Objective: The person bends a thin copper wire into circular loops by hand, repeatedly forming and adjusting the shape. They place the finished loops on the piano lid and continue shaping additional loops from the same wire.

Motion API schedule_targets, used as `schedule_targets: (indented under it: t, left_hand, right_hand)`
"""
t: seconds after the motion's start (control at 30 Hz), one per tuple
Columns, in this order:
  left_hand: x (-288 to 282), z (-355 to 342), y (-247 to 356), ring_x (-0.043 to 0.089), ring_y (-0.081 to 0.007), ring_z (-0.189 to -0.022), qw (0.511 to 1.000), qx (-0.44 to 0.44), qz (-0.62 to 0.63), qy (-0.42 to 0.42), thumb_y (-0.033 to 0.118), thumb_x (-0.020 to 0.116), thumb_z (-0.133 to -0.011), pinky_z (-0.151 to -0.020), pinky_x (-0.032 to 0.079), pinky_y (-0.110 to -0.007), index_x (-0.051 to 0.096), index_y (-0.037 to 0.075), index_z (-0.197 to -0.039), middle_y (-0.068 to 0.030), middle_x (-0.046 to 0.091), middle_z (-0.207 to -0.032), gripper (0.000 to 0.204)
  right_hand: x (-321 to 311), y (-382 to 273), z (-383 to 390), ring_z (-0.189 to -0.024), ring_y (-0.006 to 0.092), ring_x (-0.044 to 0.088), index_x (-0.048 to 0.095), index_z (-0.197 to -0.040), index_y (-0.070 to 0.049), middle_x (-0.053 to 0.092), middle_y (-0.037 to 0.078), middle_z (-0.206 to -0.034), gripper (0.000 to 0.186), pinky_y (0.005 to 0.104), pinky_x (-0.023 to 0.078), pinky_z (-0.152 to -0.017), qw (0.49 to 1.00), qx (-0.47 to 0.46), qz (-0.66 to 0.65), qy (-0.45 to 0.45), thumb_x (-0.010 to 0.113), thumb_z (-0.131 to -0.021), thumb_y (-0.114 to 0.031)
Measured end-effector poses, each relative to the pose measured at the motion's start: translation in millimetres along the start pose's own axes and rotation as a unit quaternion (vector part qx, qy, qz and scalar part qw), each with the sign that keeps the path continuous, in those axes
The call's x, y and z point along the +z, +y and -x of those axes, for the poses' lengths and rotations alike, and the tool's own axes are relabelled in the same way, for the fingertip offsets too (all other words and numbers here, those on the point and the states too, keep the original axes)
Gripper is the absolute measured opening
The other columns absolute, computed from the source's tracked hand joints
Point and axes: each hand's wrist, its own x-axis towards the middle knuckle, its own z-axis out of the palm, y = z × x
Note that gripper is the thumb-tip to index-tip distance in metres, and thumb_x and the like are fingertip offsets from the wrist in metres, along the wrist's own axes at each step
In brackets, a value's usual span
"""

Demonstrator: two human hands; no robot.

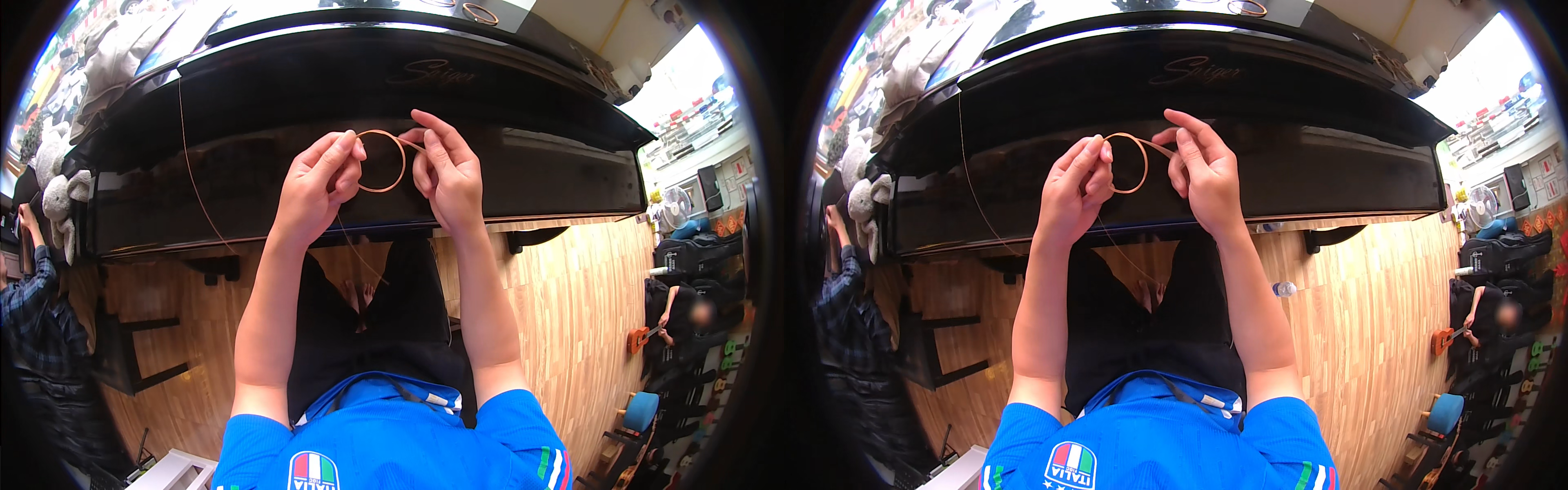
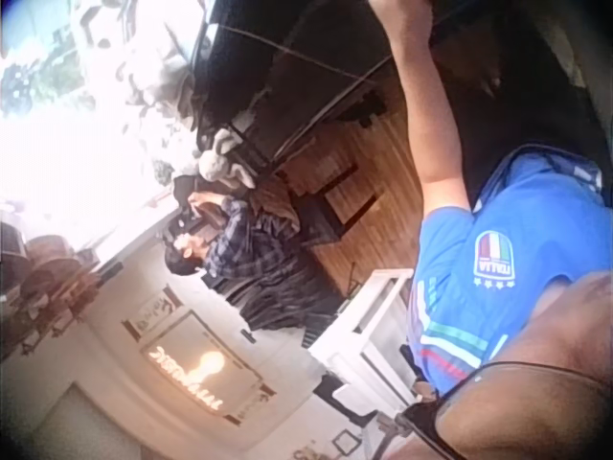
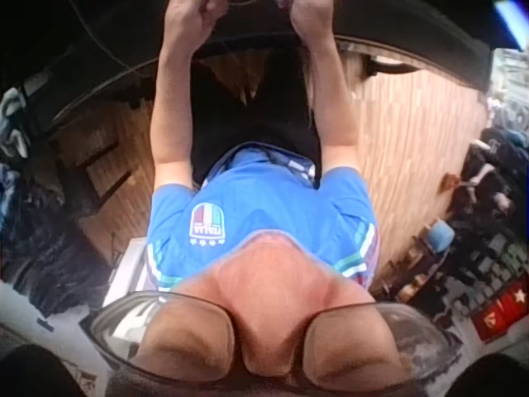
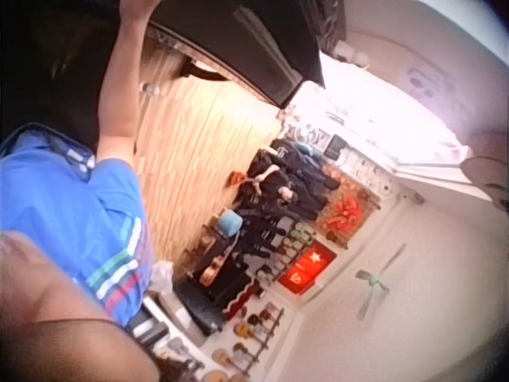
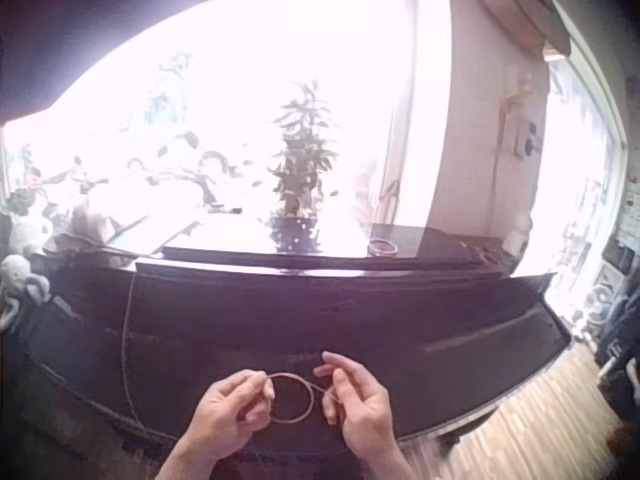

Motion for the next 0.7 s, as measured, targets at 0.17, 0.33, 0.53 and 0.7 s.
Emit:
schedule_targets:
  t: [0.17,0.33,0.53,0.7]
  left_hand:
    - [-3,0,-3,0.031,-0.0023,-0.053,1.0,-0.015,0.005,-0.005,0.025,0.049,-0.107,-0.048,0.023,-0.02,0.061,0.004,-0.096,0.0051,0.043,-0.062,0.026]
    - [1,-1,-1,0.032,-0.0026,-0.055,0.998,-0.025,-0.032,-0.038,0.026,0.049,-0.107,-0.049,0.023,-0.02,0.061,0.004,-0.097,0.0052,0.044,-0.064,0.027]
    - [2,-1,-1,0.034,-0.0023,-0.056,0.996,-0.019,-0.079,-0.045,0.027,0.049,-0.107,-0.05,0.024,-0.02,0.062,0.004,-0.099,0.0043,0.046,-0.066,0.028]
    - [2,-2,-4,0.034,-0.0022,-0.056,0.997,-0.006,-0.073,-0.013,0.027,0.049,-0.107,-0.049,0.024,-0.019,0.063,0.004,-0.099,0.0039,0.047,-0.067,0.028]
  right_hand:
    - [-12,-11,-1,-0.052,0.0045,0.045,0.064,-0.125,0.002,0.072,0.011,-0.1,0.033,0.0197,0.04,-0.051,0.988,0.077,0.002,-0.134,0.053,-0.105,-0.022]
    - [-21,-9,-1,-0.055,0.0054,0.047,0.069,-0.118,0.002,0.072,0.012,-0.093,0.044,0.0219,0.041,-0.054,0.951,0.048,-0.061,-0.299,0.056,-0.102,-0.038]
    - [-22,-5,2,-0.058,0.0043,0.048,0.071,-0.113,0.002,0.068,0.006,-0.08,0.027,0.0205,0.039,-0.054,0.97,0.053,-0.044,-0.232,0.065,-0.097,-0.019]
    - [-3,-5,6,-0.059,0.0057,0.059,0.072,-0.113,0.0,0.07,0.006,-0.079,0.021,0.0178,0.043,-0.049,0.997,0.025,0.039,-0.068,0.067,-0.093,-0.005]
